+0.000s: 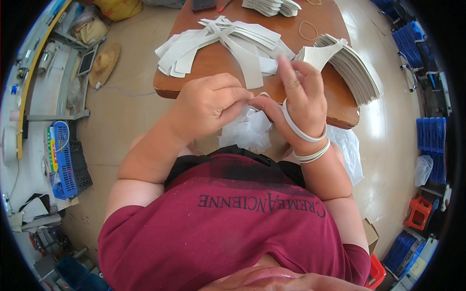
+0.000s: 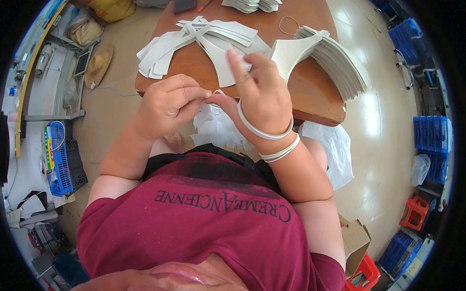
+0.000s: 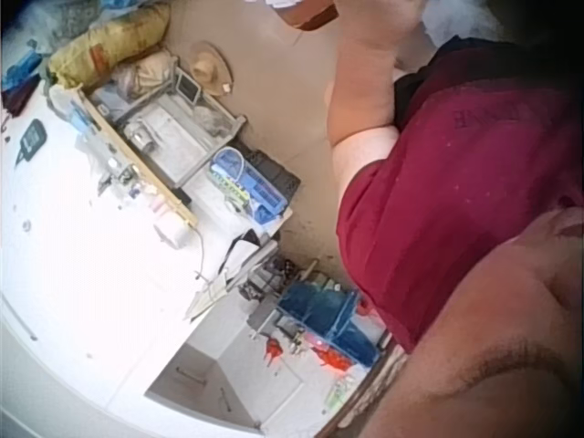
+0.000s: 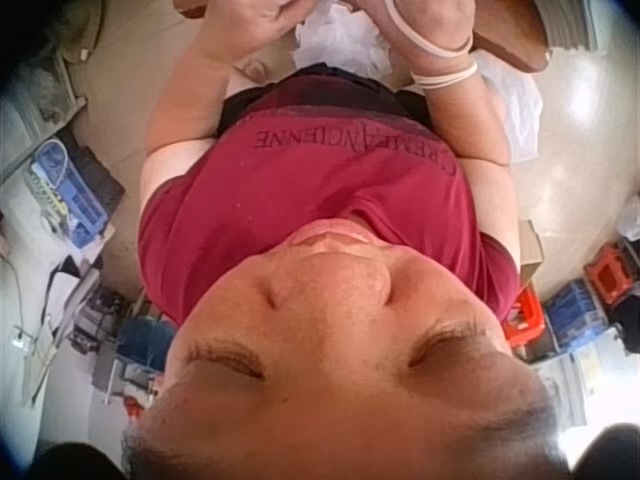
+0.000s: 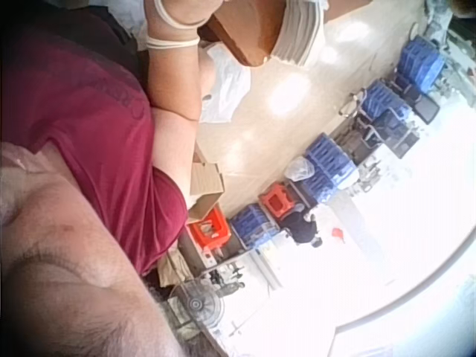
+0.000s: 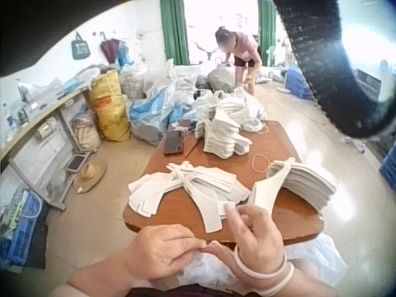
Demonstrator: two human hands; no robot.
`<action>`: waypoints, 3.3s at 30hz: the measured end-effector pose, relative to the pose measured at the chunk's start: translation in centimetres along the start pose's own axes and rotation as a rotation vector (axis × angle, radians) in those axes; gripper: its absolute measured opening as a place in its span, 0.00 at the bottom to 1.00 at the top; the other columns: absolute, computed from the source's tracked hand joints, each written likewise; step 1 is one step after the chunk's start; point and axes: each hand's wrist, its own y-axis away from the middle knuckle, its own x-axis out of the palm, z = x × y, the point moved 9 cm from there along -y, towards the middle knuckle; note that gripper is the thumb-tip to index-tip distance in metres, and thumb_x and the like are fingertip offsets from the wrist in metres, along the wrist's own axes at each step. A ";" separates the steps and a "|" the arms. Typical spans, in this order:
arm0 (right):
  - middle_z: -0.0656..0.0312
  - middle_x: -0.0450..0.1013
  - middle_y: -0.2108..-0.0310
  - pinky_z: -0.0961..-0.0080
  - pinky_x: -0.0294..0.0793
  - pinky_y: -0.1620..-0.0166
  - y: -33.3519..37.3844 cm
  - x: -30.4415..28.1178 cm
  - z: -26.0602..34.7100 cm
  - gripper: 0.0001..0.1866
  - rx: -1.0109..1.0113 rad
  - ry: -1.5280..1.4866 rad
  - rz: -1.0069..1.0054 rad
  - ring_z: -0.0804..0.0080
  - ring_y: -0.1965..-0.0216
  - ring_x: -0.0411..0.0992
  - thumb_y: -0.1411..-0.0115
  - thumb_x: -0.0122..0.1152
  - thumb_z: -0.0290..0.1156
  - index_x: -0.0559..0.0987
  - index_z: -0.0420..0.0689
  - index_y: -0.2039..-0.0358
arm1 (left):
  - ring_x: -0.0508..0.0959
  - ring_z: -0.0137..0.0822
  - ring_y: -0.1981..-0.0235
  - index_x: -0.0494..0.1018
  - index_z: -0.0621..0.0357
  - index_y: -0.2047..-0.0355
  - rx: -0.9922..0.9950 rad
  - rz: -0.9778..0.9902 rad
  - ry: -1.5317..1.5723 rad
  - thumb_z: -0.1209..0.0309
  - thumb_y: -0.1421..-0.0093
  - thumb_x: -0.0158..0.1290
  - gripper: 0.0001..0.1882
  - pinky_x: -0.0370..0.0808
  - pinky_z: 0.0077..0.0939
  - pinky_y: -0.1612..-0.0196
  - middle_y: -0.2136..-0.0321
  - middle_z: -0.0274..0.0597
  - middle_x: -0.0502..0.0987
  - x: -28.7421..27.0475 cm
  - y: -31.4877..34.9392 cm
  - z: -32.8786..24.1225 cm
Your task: The recorder is manually stripping or peeling away backing or excess material from shoe components at a workstation.
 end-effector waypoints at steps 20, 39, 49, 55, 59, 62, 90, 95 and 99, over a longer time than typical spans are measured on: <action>0.58 0.73 0.63 0.71 0.72 0.63 2.7 0.7 3.4 0.12 -0.426 -0.072 -0.134 0.64 0.66 0.72 0.57 0.64 0.21 0.80 0.36 0.68 | 0.76 0.26 0.72 0.78 0.67 0.66 -0.585 -0.179 0.528 0.77 0.40 0.56 0.05 0.73 0.19 0.68 0.71 0.40 0.78 1.8 2.3 3.0; 0.60 0.74 0.56 0.67 0.71 0.58 2.4 0.8 2.6 0.13 -0.366 0.033 -0.162 0.64 0.59 0.71 0.58 0.65 0.25 0.81 0.41 0.68 | 0.76 0.21 0.72 0.77 0.66 0.64 -0.677 -0.212 0.662 0.75 0.37 0.55 0.06 0.73 0.17 0.69 0.70 0.36 0.78 2.2 2.0 4.0; 0.56 0.76 0.59 0.59 0.74 0.47 3.0 2.0 5.7 0.05 -0.556 -0.311 0.171 0.58 0.53 0.74 0.52 0.58 0.27 0.73 0.41 0.74 | 0.75 0.25 0.76 0.71 0.60 0.62 -0.876 -0.599 0.771 0.68 0.32 0.49 0.08 0.74 0.19 0.72 0.74 0.37 0.76 -2.0 4.2 10.7; 0.51 0.77 0.69 0.61 0.76 0.56 9.4 9.0 3.6 0.08 -0.361 -0.209 1.082 0.50 0.60 0.76 0.52 0.58 0.26 0.74 0.40 0.69 | 0.78 0.36 0.75 0.70 0.58 0.62 -0.806 -0.936 0.784 0.68 0.32 0.48 0.07 0.78 0.30 0.69 0.73 0.41 0.76 -8.6 5.6 13.2; 0.50 0.77 0.71 0.59 0.77 0.61 13.6 12.0 -2.1 0.10 -0.091 -0.070 1.299 0.48 0.64 0.77 0.52 0.58 0.25 0.78 0.38 0.68 | 0.78 0.38 0.75 0.70 0.58 0.62 -0.737 -1.117 0.766 0.68 0.32 0.47 0.07 0.77 0.31 0.71 0.71 0.42 0.77 -11.7 5.6 13.1; 0.48 0.78 0.70 0.56 0.77 0.63 15.9 12.9 -5.2 0.10 -0.053 0.152 1.493 0.47 0.66 0.78 0.51 0.59 0.26 0.80 0.38 0.67 | 0.79 0.38 0.75 0.70 0.58 0.61 -0.693 -1.048 0.653 0.66 0.31 0.46 0.09 0.74 0.27 0.76 0.70 0.43 0.78 -13.3 4.2 11.1; 0.65 0.69 0.79 0.79 0.66 0.79 10.3 -10.4 -19.8 0.18 0.892 -1.405 -0.210 0.76 0.82 0.66 0.51 0.69 0.19 0.66 0.48 0.80 | 0.67 0.18 0.88 0.63 0.57 0.44 -0.811 0.387 1.097 0.66 0.33 0.50 0.20 0.58 0.11 0.88 0.71 0.41 0.77 7.6 -9.8 3.5; 0.66 0.67 0.80 0.77 0.63 0.78 10.3 -14.5 -23.9 0.17 0.957 -1.095 -0.664 0.76 0.83 0.62 0.46 0.68 0.23 0.65 0.48 0.78 | 0.69 0.20 0.84 0.70 0.58 0.43 -0.762 0.259 0.874 0.74 0.38 0.53 0.21 0.62 0.10 0.84 0.63 0.46 0.80 9.7 -14.5 4.0; 0.67 0.66 0.82 0.79 0.60 0.79 9.6 -16.5 -26.8 0.16 0.939 -0.747 -0.889 0.79 0.84 0.63 0.46 0.70 0.27 0.67 0.46 0.76 | 0.70 0.18 0.78 0.73 0.59 0.45 -0.707 0.342 0.660 0.71 0.36 0.52 0.19 0.64 0.09 0.80 0.56 0.34 0.78 14.1 -18.2 5.7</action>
